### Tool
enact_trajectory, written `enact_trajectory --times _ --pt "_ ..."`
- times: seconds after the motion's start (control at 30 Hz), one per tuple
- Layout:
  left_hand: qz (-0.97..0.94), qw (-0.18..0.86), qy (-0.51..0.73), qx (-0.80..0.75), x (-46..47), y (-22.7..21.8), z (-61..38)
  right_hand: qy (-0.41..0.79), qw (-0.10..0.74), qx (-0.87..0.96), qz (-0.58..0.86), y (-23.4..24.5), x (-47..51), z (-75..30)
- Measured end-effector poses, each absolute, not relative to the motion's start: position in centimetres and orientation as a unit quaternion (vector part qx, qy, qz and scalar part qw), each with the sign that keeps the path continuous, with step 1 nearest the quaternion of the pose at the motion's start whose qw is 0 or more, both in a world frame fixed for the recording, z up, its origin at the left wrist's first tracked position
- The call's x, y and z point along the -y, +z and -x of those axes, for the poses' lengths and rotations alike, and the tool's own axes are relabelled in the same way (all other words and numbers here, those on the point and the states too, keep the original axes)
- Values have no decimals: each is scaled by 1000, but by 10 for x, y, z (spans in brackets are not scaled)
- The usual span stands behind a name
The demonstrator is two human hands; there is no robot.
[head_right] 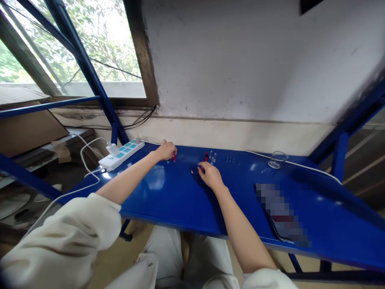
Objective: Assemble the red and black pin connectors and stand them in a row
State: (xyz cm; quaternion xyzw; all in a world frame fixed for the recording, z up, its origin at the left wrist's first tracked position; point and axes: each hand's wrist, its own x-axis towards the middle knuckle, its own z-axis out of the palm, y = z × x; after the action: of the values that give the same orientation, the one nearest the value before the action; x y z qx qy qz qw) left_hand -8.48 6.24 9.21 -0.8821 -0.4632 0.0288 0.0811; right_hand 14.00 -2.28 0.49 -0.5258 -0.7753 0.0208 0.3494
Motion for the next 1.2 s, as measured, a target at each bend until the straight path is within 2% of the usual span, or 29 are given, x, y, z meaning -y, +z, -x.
enact_trajectory --times 0.5,0.83,1.2 --pt "878 55 1 475 -68 89 91 35 343 774 532 9 24 -139" --pt "874 81 51 476 -64 93 91 38 345 773 531 8 24 -140" --pt "876 43 18 480 -63 91 93 32 349 770 532 7 23 -142"
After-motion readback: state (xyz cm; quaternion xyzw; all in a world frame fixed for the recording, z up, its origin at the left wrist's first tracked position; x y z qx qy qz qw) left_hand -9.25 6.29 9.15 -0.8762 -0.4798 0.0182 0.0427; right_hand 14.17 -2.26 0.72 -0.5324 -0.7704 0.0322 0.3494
